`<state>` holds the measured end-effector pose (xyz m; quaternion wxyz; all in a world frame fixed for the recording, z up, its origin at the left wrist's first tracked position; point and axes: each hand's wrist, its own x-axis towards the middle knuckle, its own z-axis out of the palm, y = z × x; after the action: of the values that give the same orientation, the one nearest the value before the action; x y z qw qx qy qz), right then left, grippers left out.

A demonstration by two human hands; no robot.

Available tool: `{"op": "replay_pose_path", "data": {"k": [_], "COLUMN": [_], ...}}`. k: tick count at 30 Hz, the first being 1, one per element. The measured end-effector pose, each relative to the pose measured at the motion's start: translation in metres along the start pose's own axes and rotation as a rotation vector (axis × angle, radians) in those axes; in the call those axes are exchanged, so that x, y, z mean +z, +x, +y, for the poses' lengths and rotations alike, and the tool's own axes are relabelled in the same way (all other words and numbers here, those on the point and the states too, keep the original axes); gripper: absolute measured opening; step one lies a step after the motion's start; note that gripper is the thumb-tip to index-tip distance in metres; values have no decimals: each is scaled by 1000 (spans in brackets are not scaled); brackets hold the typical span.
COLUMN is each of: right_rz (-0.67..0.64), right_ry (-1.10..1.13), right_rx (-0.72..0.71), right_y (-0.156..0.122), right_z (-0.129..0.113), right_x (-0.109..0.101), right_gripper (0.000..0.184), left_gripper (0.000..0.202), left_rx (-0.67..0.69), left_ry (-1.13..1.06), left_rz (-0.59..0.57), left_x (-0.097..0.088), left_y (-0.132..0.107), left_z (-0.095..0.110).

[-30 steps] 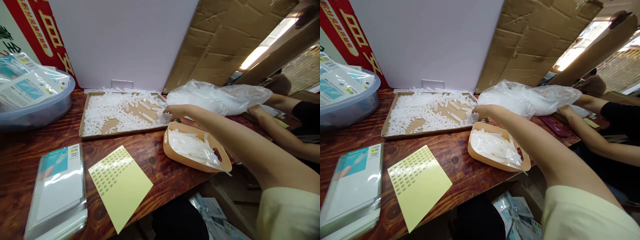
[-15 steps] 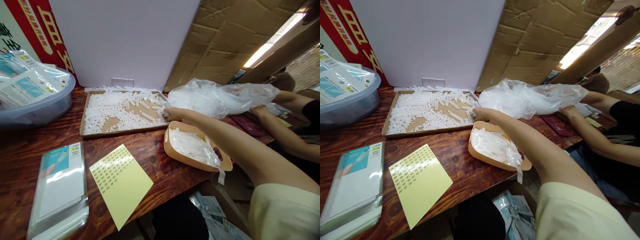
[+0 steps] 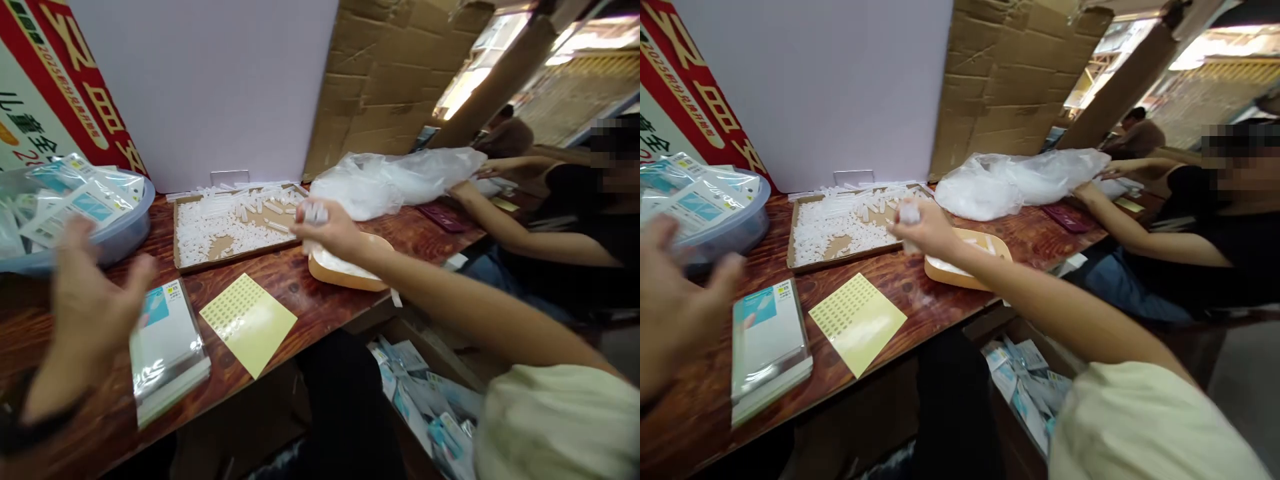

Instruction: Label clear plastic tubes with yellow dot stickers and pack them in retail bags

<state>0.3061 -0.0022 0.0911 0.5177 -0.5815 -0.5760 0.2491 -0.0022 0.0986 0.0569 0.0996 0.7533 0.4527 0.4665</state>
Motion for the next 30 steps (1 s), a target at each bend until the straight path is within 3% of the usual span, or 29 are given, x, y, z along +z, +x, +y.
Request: {"op": "replay_pose_path", "data": {"k": [2, 5, 7, 10, 14, 17, 20, 22, 24, 25, 27, 30], "right_rz": [-40, -9, 31, 70, 3, -20, 137, 450, 747, 820, 821, 761], "right_ry": [190, 361, 374, 238, 65, 46, 50, -50, -336, -507, -602, -731], "right_rx": [-20, -108, -141, -92, 40, 65, 69, 127, 240, 304, 333, 271], "right_y": [-52, -118, -148, -177, -209, -230, -234, -226, -212, -206, -193, -181], "right_z": [-16, -26, -24, -9, 10, 18, 29, 46, 69, 81, 102, 114], "right_x": [34, 81, 102, 118, 125, 125, 101, 65, 21, -1, -37, -65], "right_gripper": [20, 14, 13, 11, 16, 33, 54, 46, 41, 39, 38, 36], "left_gripper": [103, 84, 59, 34, 31, 25, 20, 23, 22, 22, 22, 19], "left_rx": [-6, -139, -260, -367, -444, -392, -326, -325, -325, -315, -305, -321], "left_ry": [-299, -581, -702, -798, -867, -851, -763, -698, -678, -683, -691, -687], "left_rz": [-323, -710, -750, -708, -733, -797, -765, -697, -677, -681, -688, -690], "left_x": [11, 17, 19, 27, 45, 54, 58, 59, 60, 60, 61, 62], "left_y": [-55, -124, -151, -173, -200, -213, -213, -210, -207, -206, -204, -202], "left_z": [40, 89, 107, 112, 98, 89, 85, 84, 83, 83, 82, 81]}}
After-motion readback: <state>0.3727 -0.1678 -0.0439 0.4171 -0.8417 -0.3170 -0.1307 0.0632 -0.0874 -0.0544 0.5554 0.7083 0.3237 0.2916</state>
